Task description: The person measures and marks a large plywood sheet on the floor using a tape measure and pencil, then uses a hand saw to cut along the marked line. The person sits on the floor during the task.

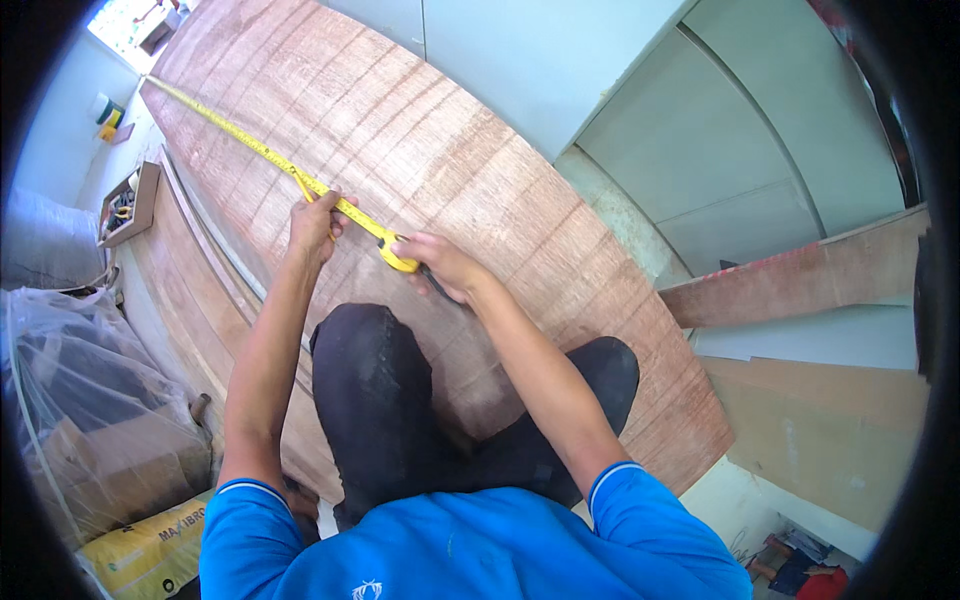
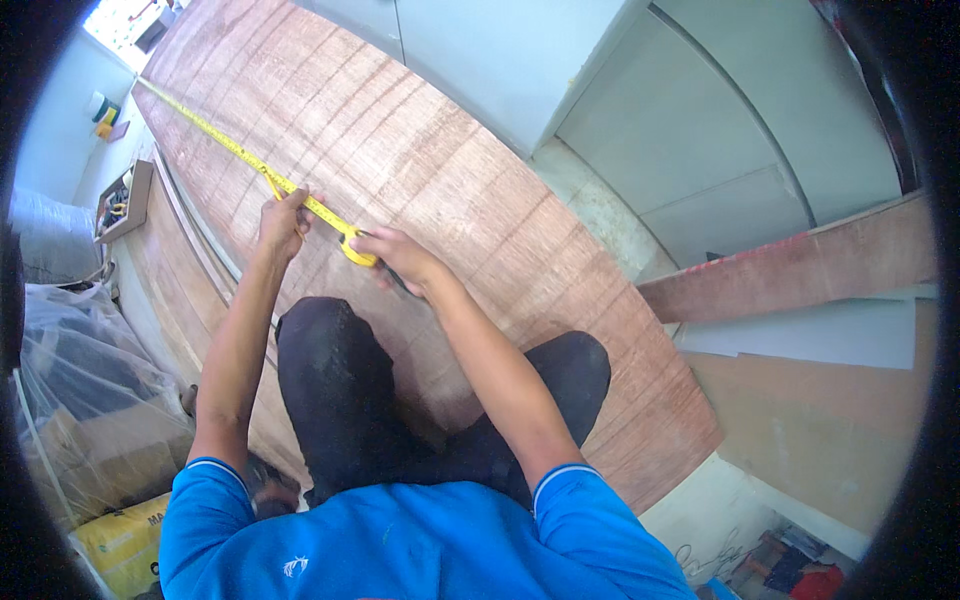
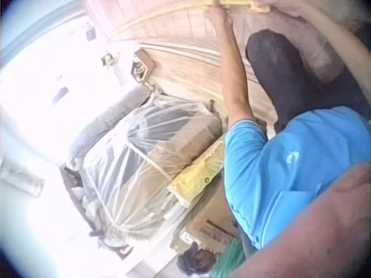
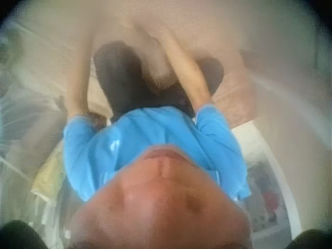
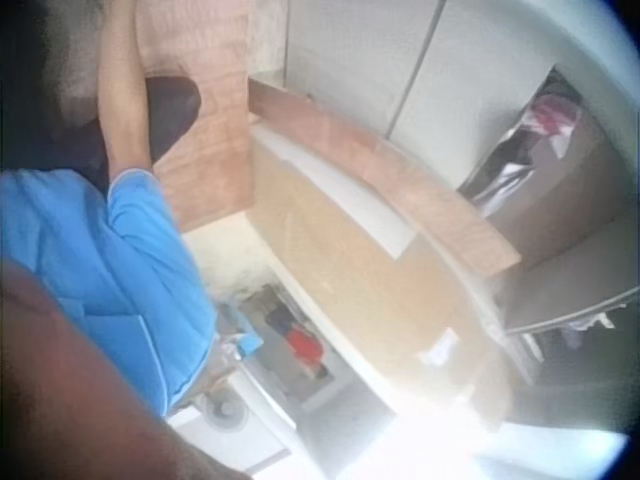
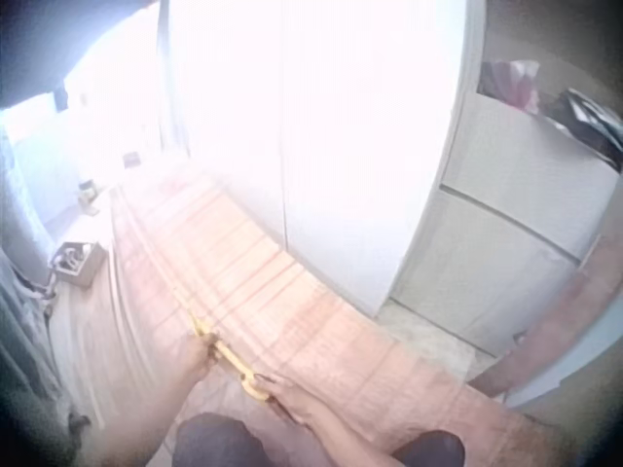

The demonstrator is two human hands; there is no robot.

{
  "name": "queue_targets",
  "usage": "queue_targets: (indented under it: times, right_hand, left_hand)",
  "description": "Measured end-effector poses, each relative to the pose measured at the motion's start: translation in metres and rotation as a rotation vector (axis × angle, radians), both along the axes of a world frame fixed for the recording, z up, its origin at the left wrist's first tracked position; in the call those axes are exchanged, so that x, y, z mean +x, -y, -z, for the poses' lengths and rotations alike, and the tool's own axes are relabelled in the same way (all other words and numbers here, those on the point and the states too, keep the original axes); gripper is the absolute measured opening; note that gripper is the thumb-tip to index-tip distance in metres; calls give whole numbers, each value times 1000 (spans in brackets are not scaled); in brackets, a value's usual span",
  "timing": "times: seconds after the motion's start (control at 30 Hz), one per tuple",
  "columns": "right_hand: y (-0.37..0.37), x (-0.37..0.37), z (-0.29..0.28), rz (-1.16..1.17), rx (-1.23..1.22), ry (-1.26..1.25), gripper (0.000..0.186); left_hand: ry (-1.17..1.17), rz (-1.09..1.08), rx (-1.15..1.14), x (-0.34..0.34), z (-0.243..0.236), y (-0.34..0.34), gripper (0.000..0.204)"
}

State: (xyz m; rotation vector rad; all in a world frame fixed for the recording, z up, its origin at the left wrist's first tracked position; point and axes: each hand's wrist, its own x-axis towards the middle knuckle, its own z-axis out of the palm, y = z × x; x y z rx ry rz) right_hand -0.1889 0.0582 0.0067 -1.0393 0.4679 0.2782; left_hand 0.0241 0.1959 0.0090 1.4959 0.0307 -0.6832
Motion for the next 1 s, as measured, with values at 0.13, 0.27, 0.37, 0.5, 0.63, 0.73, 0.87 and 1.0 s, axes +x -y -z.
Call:
queue_targets:
  times: [0.13, 0.27, 0.37, 0.5, 0.63, 0.73, 0.87, 1.0]
  right_hand:
    - [-15, 77, -7, 3, -56, 87, 49]
    - [-24, 99, -43, 170, 100, 187, 48]
    - [-15, 114, -37, 123, -53, 105, 55]
    - [-14, 133, -26, 182, -210, 116, 58]
    - [-9, 60, -31, 168, -183, -81, 27]
    - [-3, -16, -31, 219, -83, -146, 37]
    - [15, -68, -10, 258, -111, -186, 29]
    - [4, -96, -20, 138, -112, -119, 30]
  left_hand:
    - [208, -102, 70, 29, -10, 10, 16]
    - [311, -47, 39, 21, -26, 9, 16]
    - [361, -27, 26, 21, -30, 11, 14]
    - [311, -22, 197, 20, -15, 18, 27]
    - [289, -49, -11, 16, -31, 25, 25]
    - [250, -39, 2, 17, -45, 48, 20]
    - [107, 144, -105, 13, -48, 63, 6]
    - [23, 46, -105, -5, -55, 37, 20]
